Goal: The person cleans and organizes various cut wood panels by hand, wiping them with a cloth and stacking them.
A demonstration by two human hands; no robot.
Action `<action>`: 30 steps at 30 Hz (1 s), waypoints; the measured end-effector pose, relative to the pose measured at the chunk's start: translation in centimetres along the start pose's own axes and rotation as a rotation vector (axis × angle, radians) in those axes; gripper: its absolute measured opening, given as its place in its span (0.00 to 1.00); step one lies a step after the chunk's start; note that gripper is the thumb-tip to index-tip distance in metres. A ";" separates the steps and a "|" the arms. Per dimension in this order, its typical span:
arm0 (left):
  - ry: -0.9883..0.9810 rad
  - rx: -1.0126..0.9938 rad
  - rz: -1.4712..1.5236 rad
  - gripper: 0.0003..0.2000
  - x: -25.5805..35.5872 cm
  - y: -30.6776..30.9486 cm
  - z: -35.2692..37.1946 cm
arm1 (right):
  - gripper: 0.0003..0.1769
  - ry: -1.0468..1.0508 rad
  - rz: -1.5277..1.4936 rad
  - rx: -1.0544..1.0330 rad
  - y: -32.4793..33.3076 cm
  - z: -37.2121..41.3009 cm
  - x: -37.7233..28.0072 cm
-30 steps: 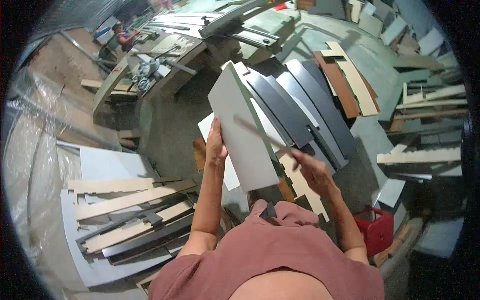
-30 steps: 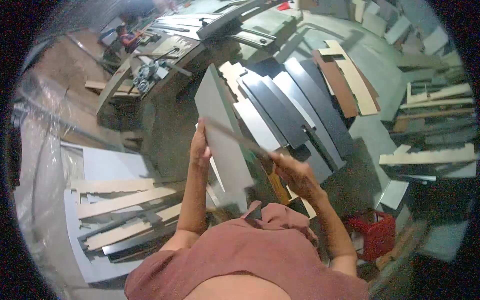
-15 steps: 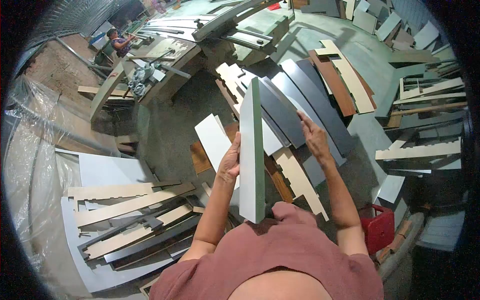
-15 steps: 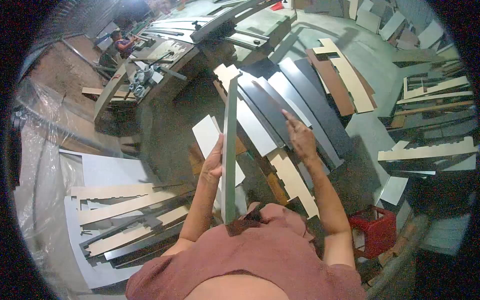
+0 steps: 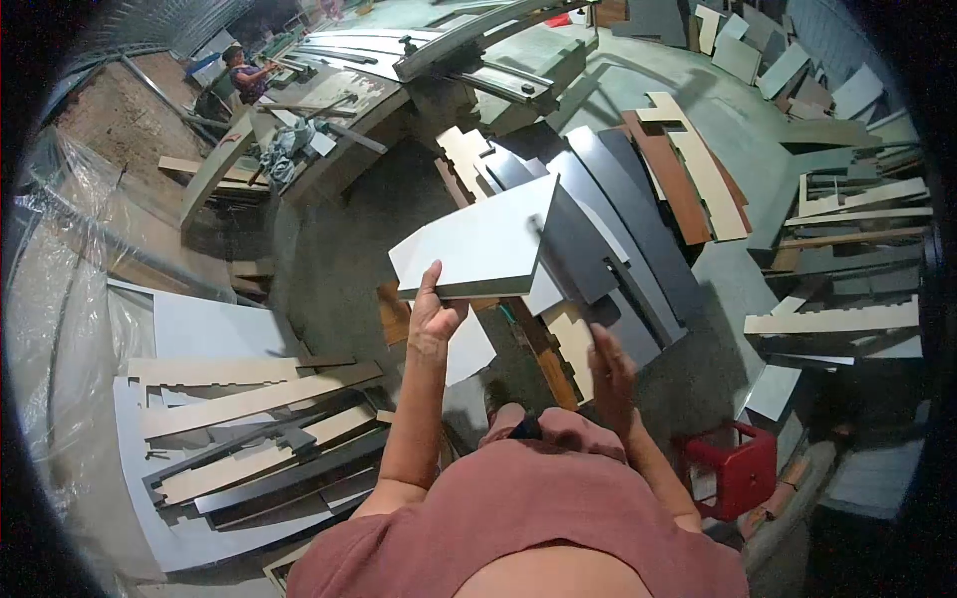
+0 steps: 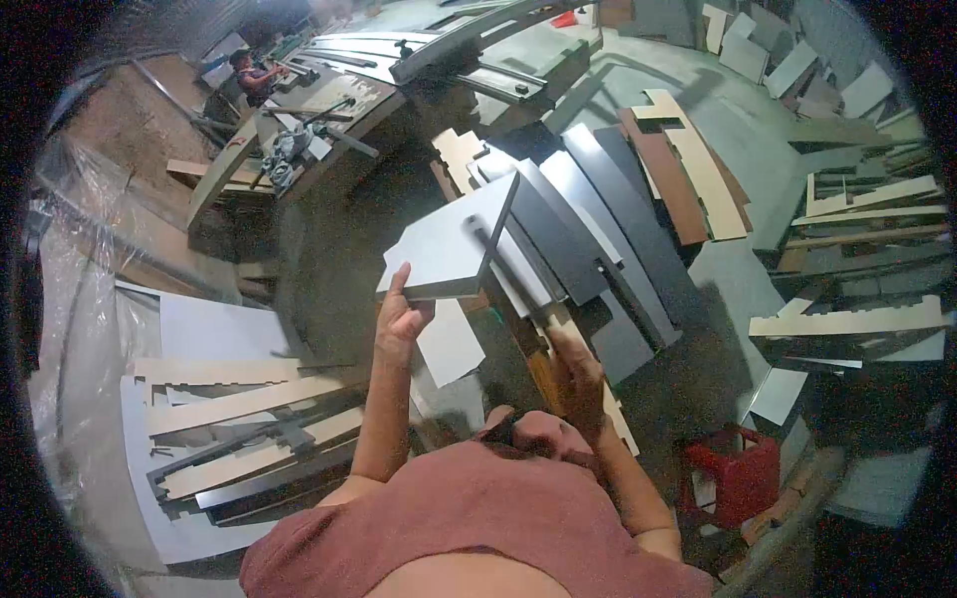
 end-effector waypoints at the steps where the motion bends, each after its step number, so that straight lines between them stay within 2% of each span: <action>1: 0.041 0.007 -0.005 0.13 -0.3 0.5 0.0 | 0.19 0.028 -0.057 -0.084 -0.5 0.2 -0.3; 2: 0.080 0.015 -0.008 0.13 -0.4 1.2 0.0 | 0.19 0.055 -0.114 -0.171 -1.0 0.4 -0.5; 3: 0.244 -0.012 0.106 0.15 -0.4 2.2 -0.5 | 0.20 0.108 -0.105 -0.179 -1.2 0.2 -0.6; 4: 0.243 -0.007 0.116 0.15 -0.3 3.3 -0.8 | 0.20 0.106 -0.102 -0.190 -2.0 0.3 0.2; 7: 0.359 0.052 0.198 0.18 -2.9 4.4 1.1 | 0.22 -0.120 -0.077 -0.113 -4.6 0.8 4.6; 8: 0.316 0.088 0.116 0.19 -3.6 5.1 1.8 | 0.24 -0.204 -0.069 -0.097 -5.2 0.5 5.7; 10: 0.259 0.195 -0.009 0.19 -4.2 8.5 2.1 | 0.28 -0.436 -0.035 -0.216 -5.8 -0.2 7.8; 12: 0.291 0.259 -0.066 0.23 -4.1 10.2 3.4 | 0.24 -0.610 -0.212 -0.188 -6.3 0.2 9.0; 13: 0.203 0.316 -0.082 0.24 -3.6 10.5 4.2 | 0.24 -0.545 -0.069 -0.161 -6.2 1.4 10.3; 14: 0.157 0.386 -0.139 0.25 -2.7 9.9 5.2 | 0.24 -0.652 0.041 -0.224 -5.0 0.0 7.4; 15: 0.172 0.389 -0.115 0.24 -1.1 10.6 4.7 | 0.23 -0.656 -0.005 -0.217 -5.2 1.2 8.6; 16: 0.194 0.389 -0.095 0.24 1.2 12.2 3.5 | 0.23 -0.862 -0.188 -0.250 -5.4 3.8 10.7; 17: 0.204 0.363 -0.211 0.23 4.6 15.3 1.0 | 0.22 -0.883 -0.076 -0.268 -5.1 4.4 10.2; 19: 0.170 0.236 -0.332 0.26 10.5 18.1 -3.0 | 0.22 -0.951 -0.040 -0.293 -4.8 5.7 9.0; 21: 0.071 0.344 -0.484 0.26 15.6 18.1 -5.7 | 0.22 -1.034 0.012 -0.310 -4.6 7.3 8.4; 24: -0.011 0.292 -0.549 0.25 22.9 23.6 -14.0 | 0.22 -1.113 0.105 -0.377 -5.4 9.3 7.9; 27: -0.007 0.328 -0.600 0.26 25.5 24.4 -19.5 | 0.21 -1.082 0.245 -0.487 -7.0 9.6 6.2; 30: 0.039 0.308 -0.670 0.28 26.2 25.0 -24.4 | 0.21 -1.134 0.195 -0.414 -8.0 11.8 6.3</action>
Point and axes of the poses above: each hand's wrist, its own z-axis away from the middle knuckle, its own y-axis out of the back of the hand, x = y × z, the point moved 4 cm from there along -z, towards the middle knuckle, and after that the axes turned 12 degrees about z, right-handed, at the moved point
